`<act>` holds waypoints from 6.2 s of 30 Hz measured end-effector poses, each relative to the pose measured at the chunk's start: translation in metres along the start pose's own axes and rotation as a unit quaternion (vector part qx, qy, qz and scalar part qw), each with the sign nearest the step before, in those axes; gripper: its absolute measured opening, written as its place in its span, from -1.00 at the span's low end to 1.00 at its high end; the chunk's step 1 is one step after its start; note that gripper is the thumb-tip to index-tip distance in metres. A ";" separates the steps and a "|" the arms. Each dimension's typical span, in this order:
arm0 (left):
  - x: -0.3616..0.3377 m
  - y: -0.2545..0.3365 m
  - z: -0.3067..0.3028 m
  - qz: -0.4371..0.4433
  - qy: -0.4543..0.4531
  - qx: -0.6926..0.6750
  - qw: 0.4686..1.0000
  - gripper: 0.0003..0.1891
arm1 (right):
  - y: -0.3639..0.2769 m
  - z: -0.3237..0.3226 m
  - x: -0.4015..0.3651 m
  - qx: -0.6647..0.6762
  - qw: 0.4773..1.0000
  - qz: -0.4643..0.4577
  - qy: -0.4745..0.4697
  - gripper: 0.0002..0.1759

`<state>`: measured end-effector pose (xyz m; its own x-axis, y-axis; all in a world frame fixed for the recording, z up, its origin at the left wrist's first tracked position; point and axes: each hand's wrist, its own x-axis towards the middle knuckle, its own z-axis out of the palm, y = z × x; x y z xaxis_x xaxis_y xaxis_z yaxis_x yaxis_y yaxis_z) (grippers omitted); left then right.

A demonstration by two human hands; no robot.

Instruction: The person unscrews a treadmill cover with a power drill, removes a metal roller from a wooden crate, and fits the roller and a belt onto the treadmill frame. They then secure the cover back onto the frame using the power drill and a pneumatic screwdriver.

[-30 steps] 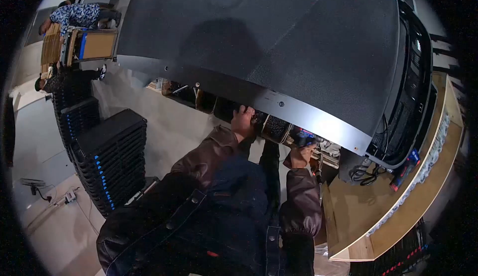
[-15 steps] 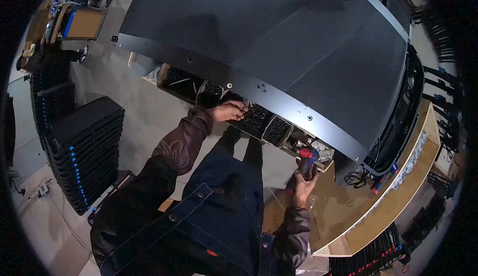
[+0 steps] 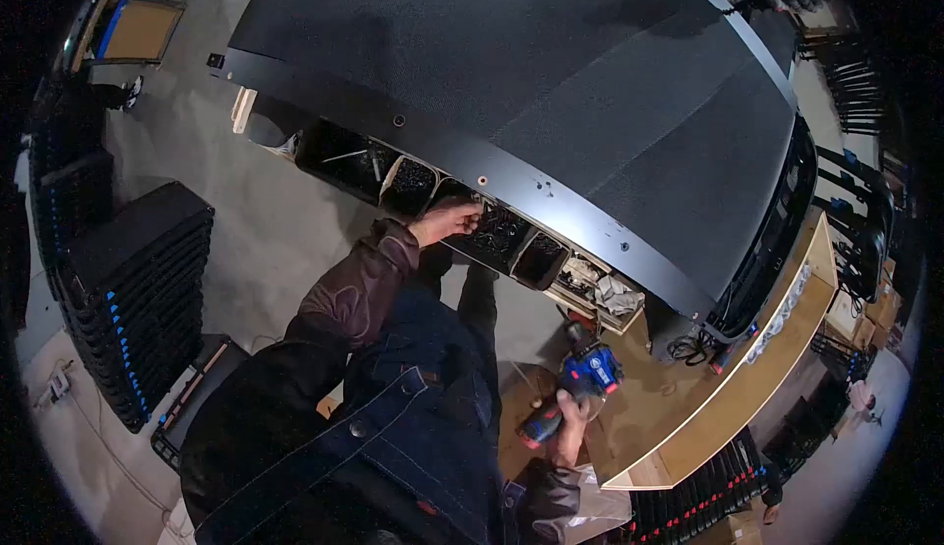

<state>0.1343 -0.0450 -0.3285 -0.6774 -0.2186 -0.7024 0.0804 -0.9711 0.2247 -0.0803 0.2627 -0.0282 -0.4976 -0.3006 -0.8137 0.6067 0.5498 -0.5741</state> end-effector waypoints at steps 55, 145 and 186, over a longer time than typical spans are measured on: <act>-0.021 -0.064 0.418 0.034 -0.195 0.217 0.956 -0.64 | -0.273 -0.093 -0.008 -0.522 0.823 -0.222 -0.010 -0.63; -0.157 0.059 0.249 0.174 -0.039 -0.023 0.984 -0.69 | -0.176 0.067 0.032 -0.242 0.894 -0.173 -0.336 -0.66; -0.189 0.194 0.250 0.692 -0.119 0.293 0.649 -0.56 | -0.291 0.313 -0.043 -0.749 0.616 -0.090 -0.226 -0.30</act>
<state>0.0949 -0.1679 0.0163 -0.3520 -0.7549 0.5534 0.4873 0.3569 0.7969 -0.0409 -0.1282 0.1455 -0.0440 -0.4627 -0.8854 -0.8553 0.4755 -0.2059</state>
